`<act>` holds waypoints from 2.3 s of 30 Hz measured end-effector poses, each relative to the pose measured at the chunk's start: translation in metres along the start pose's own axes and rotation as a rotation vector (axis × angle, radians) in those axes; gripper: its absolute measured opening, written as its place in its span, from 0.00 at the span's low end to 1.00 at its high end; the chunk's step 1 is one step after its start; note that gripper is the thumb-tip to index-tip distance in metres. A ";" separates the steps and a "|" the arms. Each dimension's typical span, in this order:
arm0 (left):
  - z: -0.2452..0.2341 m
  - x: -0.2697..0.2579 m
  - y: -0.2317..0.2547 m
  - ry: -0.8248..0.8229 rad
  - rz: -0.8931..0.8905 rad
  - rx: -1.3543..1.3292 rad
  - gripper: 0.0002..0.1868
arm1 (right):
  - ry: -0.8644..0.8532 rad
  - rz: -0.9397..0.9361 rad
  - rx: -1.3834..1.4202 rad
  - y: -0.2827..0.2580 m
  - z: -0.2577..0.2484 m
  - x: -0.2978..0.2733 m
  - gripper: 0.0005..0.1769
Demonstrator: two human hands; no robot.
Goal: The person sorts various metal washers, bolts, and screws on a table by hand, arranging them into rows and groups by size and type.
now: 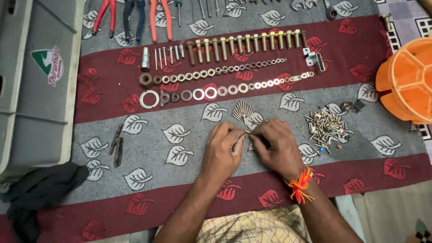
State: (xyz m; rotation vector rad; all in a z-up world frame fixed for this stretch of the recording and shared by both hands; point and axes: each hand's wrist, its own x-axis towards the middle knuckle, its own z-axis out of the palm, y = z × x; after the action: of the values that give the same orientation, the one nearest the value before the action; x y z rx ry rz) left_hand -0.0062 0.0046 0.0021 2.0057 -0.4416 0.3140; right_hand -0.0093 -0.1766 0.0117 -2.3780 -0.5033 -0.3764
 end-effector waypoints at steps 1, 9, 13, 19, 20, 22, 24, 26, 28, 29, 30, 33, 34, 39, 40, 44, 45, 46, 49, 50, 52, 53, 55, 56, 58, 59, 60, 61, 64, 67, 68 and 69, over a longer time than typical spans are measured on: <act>0.000 -0.001 0.000 0.001 0.007 0.000 0.08 | -0.014 0.002 -0.008 -0.001 0.000 0.000 0.08; 0.001 -0.002 -0.002 -0.033 -0.025 0.041 0.09 | -0.058 0.014 0.075 -0.001 -0.003 0.000 0.11; 0.001 -0.004 -0.002 -0.006 -0.001 0.033 0.09 | -0.085 0.012 0.136 0.000 -0.010 0.001 0.15; 0.000 -0.005 -0.005 -0.016 0.007 0.035 0.12 | -0.138 0.067 0.165 0.000 -0.013 0.003 0.19; 0.000 -0.005 -0.005 -0.014 0.006 0.037 0.12 | -0.144 0.072 0.162 0.001 -0.013 0.003 0.19; 0.000 -0.004 -0.004 -0.018 0.002 0.041 0.12 | -0.175 0.107 0.162 0.003 -0.013 0.003 0.20; 0.000 -0.003 -0.004 -0.029 -0.003 0.044 0.13 | -0.212 0.132 0.170 0.005 -0.015 0.005 0.20; 0.000 -0.002 -0.003 -0.045 -0.023 0.047 0.12 | -0.255 0.147 0.186 0.009 -0.018 0.006 0.19; -0.001 -0.001 -0.002 -0.049 -0.030 0.043 0.12 | -0.230 0.121 0.190 0.011 -0.016 0.006 0.18; -0.001 0.000 -0.002 -0.046 -0.028 0.036 0.12 | -0.217 0.108 0.191 0.012 -0.015 0.006 0.17; -0.002 0.000 -0.002 -0.042 -0.027 0.030 0.12 | -0.211 0.127 0.198 0.012 -0.014 0.005 0.16; -0.002 0.000 -0.002 -0.055 -0.033 0.034 0.12 | -0.193 0.148 0.201 0.013 -0.010 0.005 0.14; -0.001 0.001 -0.002 -0.053 -0.034 0.036 0.12 | -0.185 0.130 0.192 0.013 -0.010 0.005 0.14; -0.001 0.001 -0.002 -0.099 -0.073 0.028 0.13 | -0.196 0.152 0.167 0.010 -0.011 0.007 0.16; -0.001 0.002 -0.002 -0.099 -0.075 0.028 0.13 | -0.207 0.174 0.176 0.010 -0.011 0.007 0.16; -0.002 0.003 -0.001 -0.094 -0.079 0.024 0.13 | -0.202 0.195 0.166 0.005 -0.010 0.009 0.16; -0.002 0.003 -0.001 -0.093 -0.079 0.022 0.13 | -0.189 0.172 0.150 0.004 -0.010 0.009 0.16; -0.002 0.003 -0.001 -0.094 -0.082 0.026 0.13 | -0.176 0.147 0.134 0.004 -0.010 0.009 0.16; -0.001 0.003 -0.002 -0.096 -0.090 0.034 0.13 | -0.162 0.129 0.112 0.002 -0.009 0.010 0.16; -0.001 0.003 -0.002 -0.096 -0.092 0.035 0.12 | -0.162 0.132 0.110 0.002 -0.009 0.010 0.15; -0.001 0.002 -0.002 -0.095 -0.093 0.034 0.12 | -0.158 0.126 0.104 0.002 -0.009 0.010 0.16; -0.001 0.002 -0.002 -0.093 -0.091 0.033 0.12 | -0.155 0.124 0.102 0.002 -0.008 0.009 0.16; -0.001 0.002 -0.002 -0.087 -0.086 0.032 0.12 | -0.156 0.134 0.108 0.002 -0.008 0.009 0.16; -0.001 0.002 -0.002 -0.082 -0.082 0.031 0.12 | -0.155 0.140 0.111 0.002 -0.007 0.009 0.16; -0.001 0.002 -0.002 -0.081 -0.079 0.029 0.12 | -0.159 0.134 0.101 0.002 -0.008 0.009 0.16; -0.001 0.002 -0.002 -0.084 -0.080 0.028 0.12 | -0.161 0.131 0.096 0.003 -0.008 0.009 0.16; -0.001 0.002 -0.002 -0.087 -0.081 0.027 0.12 | -0.160 0.129 0.091 0.003 -0.008 0.009 0.16; -0.001 0.002 -0.002 -0.085 -0.080 0.027 0.12 | -0.160 0.127 0.087 0.003 -0.008 0.009 0.16; -0.001 0.002 -0.002 -0.079 -0.077 0.028 0.12 | -0.160 0.128 0.081 0.002 -0.008 0.009 0.16; -0.001 0.001 -0.002 -0.078 -0.079 0.024 0.12 | -0.152 0.122 0.078 0.002 -0.007 0.008 0.16; -0.001 0.001 -0.002 -0.083 -0.082 0.021 0.12 | -0.147 0.118 0.077 0.002 -0.007 0.008 0.16; -0.001 0.002 -0.002 -0.087 -0.085 0.018 0.12 | -0.146 0.113 0.074 0.002 -0.006 0.009 0.16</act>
State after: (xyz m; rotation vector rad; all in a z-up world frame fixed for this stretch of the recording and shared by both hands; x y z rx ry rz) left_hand -0.0039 0.0059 0.0013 2.0550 -0.4078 0.1789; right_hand -0.0014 -0.1801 0.0187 -2.3597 -0.4391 -0.1321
